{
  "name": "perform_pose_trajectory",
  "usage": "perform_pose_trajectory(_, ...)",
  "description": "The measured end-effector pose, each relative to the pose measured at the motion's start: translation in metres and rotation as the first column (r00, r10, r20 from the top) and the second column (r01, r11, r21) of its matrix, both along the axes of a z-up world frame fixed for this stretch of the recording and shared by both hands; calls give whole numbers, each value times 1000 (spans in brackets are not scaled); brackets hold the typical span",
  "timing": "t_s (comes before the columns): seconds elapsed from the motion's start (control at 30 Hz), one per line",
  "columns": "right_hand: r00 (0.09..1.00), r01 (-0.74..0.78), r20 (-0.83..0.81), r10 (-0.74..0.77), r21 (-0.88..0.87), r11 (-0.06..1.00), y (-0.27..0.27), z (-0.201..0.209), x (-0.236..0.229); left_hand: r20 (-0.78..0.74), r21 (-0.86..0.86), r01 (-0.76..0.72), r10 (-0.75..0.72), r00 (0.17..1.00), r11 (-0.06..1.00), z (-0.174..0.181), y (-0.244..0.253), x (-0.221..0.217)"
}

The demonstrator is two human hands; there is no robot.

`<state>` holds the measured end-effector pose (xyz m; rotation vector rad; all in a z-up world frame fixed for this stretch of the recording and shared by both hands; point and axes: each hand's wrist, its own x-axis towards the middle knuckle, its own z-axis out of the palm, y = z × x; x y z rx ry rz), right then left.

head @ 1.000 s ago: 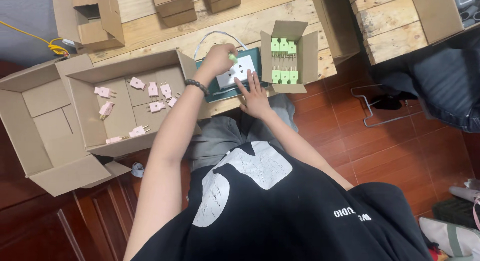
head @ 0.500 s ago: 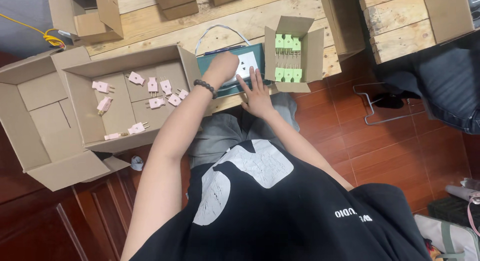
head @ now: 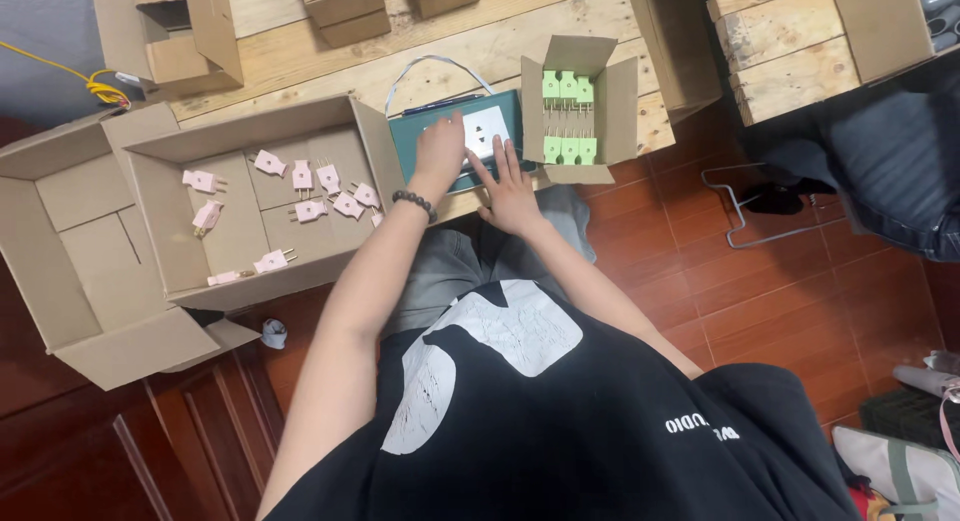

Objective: The person picks up small pink electronic components from a large cardboard box, briefly turns them over in their hands, and places them into a smaller cardboard box. The person repeats this process multiple times, handling the components one at a time.

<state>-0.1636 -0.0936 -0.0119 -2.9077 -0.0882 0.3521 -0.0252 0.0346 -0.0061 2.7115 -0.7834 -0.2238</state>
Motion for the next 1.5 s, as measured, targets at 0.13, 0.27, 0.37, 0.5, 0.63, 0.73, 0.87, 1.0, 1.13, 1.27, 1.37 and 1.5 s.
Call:
perform_pose_trajectory(0.13,1000,9,-8,-9,-10,1000,1,2,1,-31,-82,-146,144,989,986,20,4,-18)
perform_pose_trajectory(0.27,1000,17,8,-17,-3,1000,4,5,1,-247,-296,-301,231,941,907,53,19,-29)
perform_pose_trajectory(0.37,999,33,9,-33,29,999,4,9,3,-375,-585,-435,247,893,685,75,35,-40)
perform_pose_trajectory(0.5,997,80,-5,-81,250,965,5,25,5,-454,-670,-429,122,882,606,103,52,-78)
perform_pose_trajectory(0.63,979,56,131,-157,567,822,12,52,0,-496,-661,-468,127,859,587,117,73,-107)
perform_pose_trajectory(0.73,943,105,85,-323,842,528,13,57,-13,-588,-681,-528,51,807,508,104,82,-111)
perform_pose_trajectory(0.87,919,207,-179,-353,977,44,14,44,-27,-633,-691,-555,-16,774,462,98,75,-113)
perform_pose_trajectory(1.0,861,282,-319,-397,948,-149,9,44,-44,-630,-692,-503,-92,771,518,105,65,-122)
perform_pose_trajectory(1.13,830,314,-377,-410,925,-214,0,26,-59,-643,-682,-471,-151,751,559,85,61,-129)
perform_pose_trajectory(1.27,799,319,-359,-482,933,-167,-30,56,-52,-560,-677,-392,-90,824,622,90,78,-128)
perform_pose_trajectory(1.37,702,325,-393,-594,919,-223,-81,65,-29,-422,-687,-395,108,900,609,84,105,-119)
perform_pose_trajectory(1.5,575,185,-665,-476,673,-716,-157,43,22,-186,-632,-366,325,927,683,49,140,-106)
